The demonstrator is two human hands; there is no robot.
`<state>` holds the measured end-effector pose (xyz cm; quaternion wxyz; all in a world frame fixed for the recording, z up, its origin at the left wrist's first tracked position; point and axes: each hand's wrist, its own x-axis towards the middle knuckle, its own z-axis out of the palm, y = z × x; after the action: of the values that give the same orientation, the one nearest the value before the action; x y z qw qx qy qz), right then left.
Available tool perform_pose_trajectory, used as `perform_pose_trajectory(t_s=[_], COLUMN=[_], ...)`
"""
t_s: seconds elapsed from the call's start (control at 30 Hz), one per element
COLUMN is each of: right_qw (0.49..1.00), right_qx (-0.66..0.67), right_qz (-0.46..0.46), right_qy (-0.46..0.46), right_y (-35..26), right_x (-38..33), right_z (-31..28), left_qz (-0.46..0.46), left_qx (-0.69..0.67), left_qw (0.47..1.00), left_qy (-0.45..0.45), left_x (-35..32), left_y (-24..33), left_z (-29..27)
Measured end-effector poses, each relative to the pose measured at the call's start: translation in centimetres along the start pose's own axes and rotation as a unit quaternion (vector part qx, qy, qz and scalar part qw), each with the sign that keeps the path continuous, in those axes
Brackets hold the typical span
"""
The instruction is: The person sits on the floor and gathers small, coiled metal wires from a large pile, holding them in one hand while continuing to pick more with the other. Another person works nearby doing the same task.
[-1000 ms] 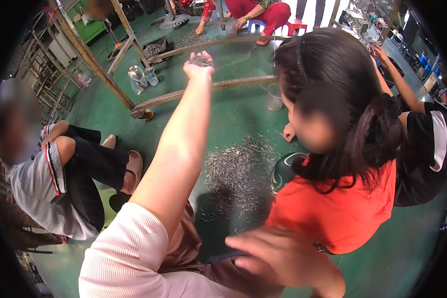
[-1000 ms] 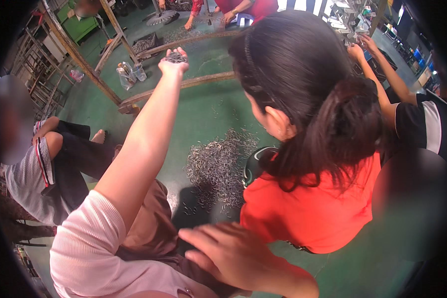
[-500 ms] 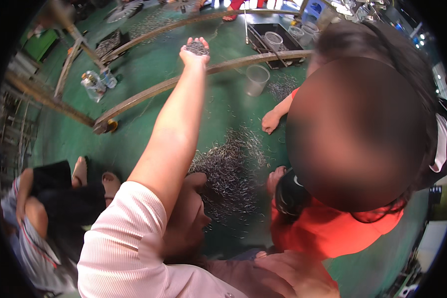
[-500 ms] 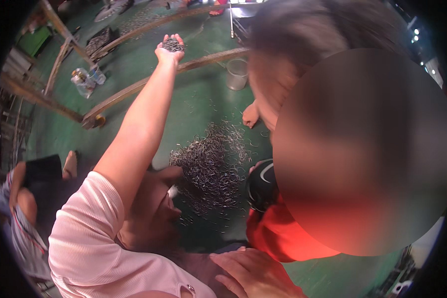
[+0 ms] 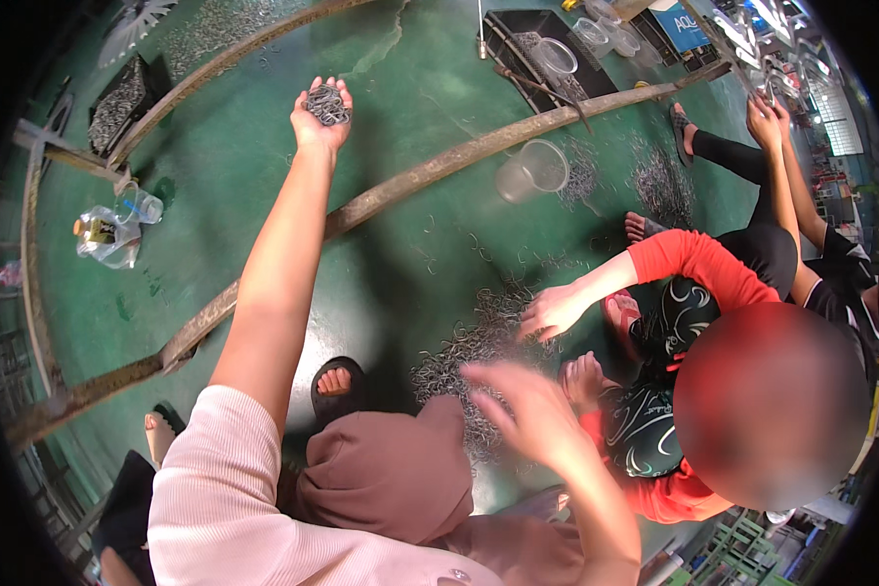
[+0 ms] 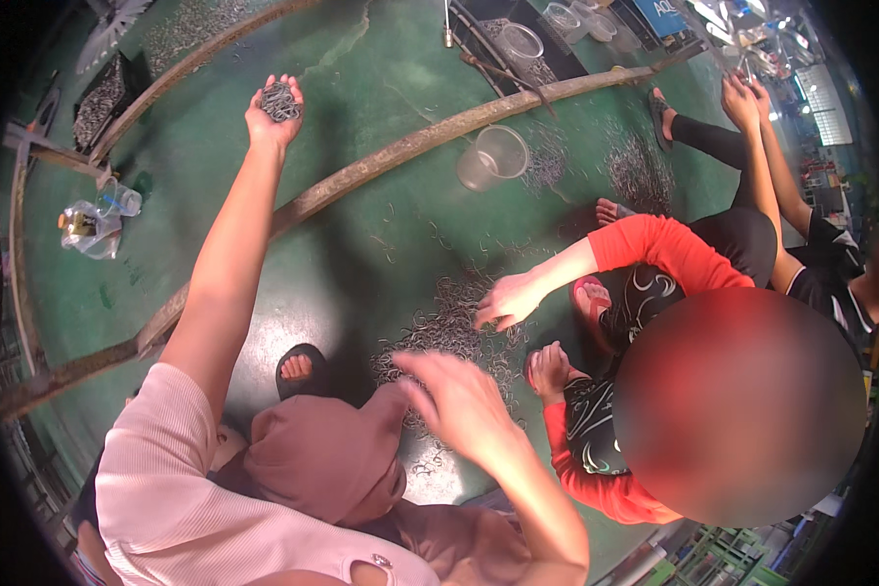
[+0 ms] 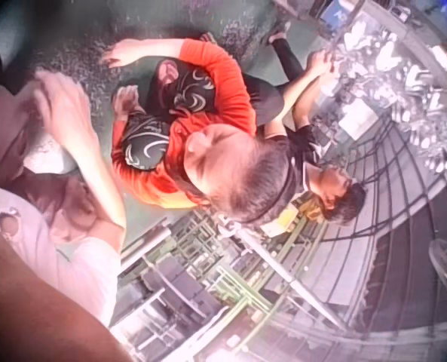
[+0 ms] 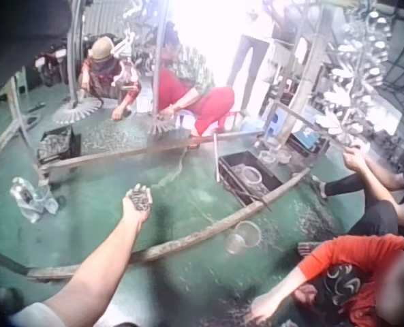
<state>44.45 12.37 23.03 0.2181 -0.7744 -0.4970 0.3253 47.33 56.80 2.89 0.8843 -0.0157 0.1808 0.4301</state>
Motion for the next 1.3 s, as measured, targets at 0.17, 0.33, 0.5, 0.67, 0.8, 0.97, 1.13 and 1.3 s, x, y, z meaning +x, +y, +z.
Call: perform_pose_trajectory(t_s=[0.17, 0.33, 0.5, 0.67, 0.8, 0.97, 1.13, 1.3], right_qw=[0.979, 0.869, 0.856, 0.824, 0.79, 0.836, 0.884, 0.866], right_qx=[0.034, -0.023, -0.063, -0.066, 0.071, -0.087, -0.384, -0.477], right_qz=[0.146, 0.441, 0.478, 0.428, 0.313, 0.053, 0.054, 0.007], right_qy=[0.141, 0.223, 0.189, 0.364, 0.522, 0.54, 0.261, 0.149], right_y=[9.7, 13.6, 19.7, 19.9, 15.5, 6.1, 2.2, 1.1], right_x=[13.0, 23.0, 23.7, 20.2, 18.1, 23.5, 32.5, 35.3], right_z=[-0.9, -3.8, -2.3, -0.8, -0.2, -0.2, 1.7, 6.4], left_qz=[-0.064, -0.064, -0.094, -0.071, -0.072, -0.052, 0.02, 0.111], left_qx=[-0.035, -0.032, -0.061, -0.067, -0.092, -0.044, -0.014, 0.127], left_qw=[0.997, 0.995, 0.993, 0.994, 0.992, 0.998, 1.0, 0.986], left_qy=[0.024, 0.072, 0.03, 0.057, 0.041, 0.002, -0.013, -0.003], left_x=[0.0, -0.7, -1.3, -1.1, -0.8, -1.4, -1.6, -2.1], left_y=[-0.1, 1.0, 0.2, 0.4, 1.5, 1.2, 1.4, 1.2], left_z=[-3.3, -6.6, -5.6, -5.2, -5.5, -4.5, -3.1, -1.9])
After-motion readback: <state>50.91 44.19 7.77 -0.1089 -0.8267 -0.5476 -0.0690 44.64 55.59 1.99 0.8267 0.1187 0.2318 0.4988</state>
